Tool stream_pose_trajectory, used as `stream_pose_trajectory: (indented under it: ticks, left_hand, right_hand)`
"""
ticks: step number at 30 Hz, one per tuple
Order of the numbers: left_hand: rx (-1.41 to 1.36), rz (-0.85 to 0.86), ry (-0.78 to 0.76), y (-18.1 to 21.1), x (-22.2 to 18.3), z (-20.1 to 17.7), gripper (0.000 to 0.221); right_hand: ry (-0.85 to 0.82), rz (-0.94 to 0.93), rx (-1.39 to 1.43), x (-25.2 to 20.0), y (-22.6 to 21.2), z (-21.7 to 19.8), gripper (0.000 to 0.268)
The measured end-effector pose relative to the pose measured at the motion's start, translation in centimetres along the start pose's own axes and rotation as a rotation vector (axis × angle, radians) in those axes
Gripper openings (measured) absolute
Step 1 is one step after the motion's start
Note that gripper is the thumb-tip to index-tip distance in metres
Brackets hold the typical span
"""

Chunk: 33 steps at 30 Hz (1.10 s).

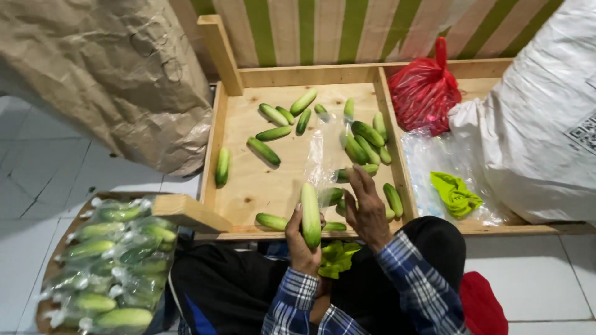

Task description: The person sorts cucumbers on a wooden tray, wipes several with a cloth, and places them into plastic bags in a cardboard box.

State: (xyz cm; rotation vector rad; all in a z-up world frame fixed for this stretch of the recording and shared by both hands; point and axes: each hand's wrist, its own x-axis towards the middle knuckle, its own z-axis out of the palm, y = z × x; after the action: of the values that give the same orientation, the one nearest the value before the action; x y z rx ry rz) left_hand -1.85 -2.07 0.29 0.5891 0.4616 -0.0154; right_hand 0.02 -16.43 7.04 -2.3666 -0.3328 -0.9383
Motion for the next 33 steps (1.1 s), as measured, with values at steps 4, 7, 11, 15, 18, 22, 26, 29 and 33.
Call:
stream_pose_trajectory:
  ticks: [4,7,11,15,18,22,26,29,33]
  left_hand:
    - [0.073,0.101,0.054,0.6,-0.6,1.1,0.044]
    - [0.215,0.155,0.173,-1.6,1.7,-1.7,0.053]
    - [0.174,0.156,0.165,-1.3,0.1,-0.9,0.053]
    - [0.049,0.070,0.130,-0.8,-0.9,0.3,0.048]
    - [0.201,0.116,0.096,0.1,-1.5,0.6,0.050]
    - [0.474,0.271,0.083,0.4,-0.1,-0.8,0.053]
    - [0.354,0.268,0.172,1.3,0.2,-0.7,0.068]
    - [0.358,0.265,0.201,2.0,-0.5,0.6,0.077]
    - [0.643,0.315,0.181,0.3,1.1,-0.5,0.046]
  right_hand:
    - [-0.046,0.240,0.322,-3.5,-3.6,1.2,0.020]
    - [-0.355,0.789,0.499,-5.2,-4.8,2.9,0.038]
    - [-0.306,1.004,0.882,-6.1,-4.9,3.9,0.044]
    - [-0.180,1.034,1.079,-4.5,-6.8,1.7,0.044]
    - [-0.031,0.991,1.108,-6.8,-4.7,3.6,0.039]
    - [0.067,0.925,1.075,-8.9,-0.9,5.5,0.035]
    - [0.093,1.018,1.283,-7.5,-1.2,3.9,0.034]
    - [0.034,1.019,1.286,-7.2,-2.5,3.7,0.042]
    - [-0.054,0.887,1.058,-7.0,-2.0,5.1,0.059]
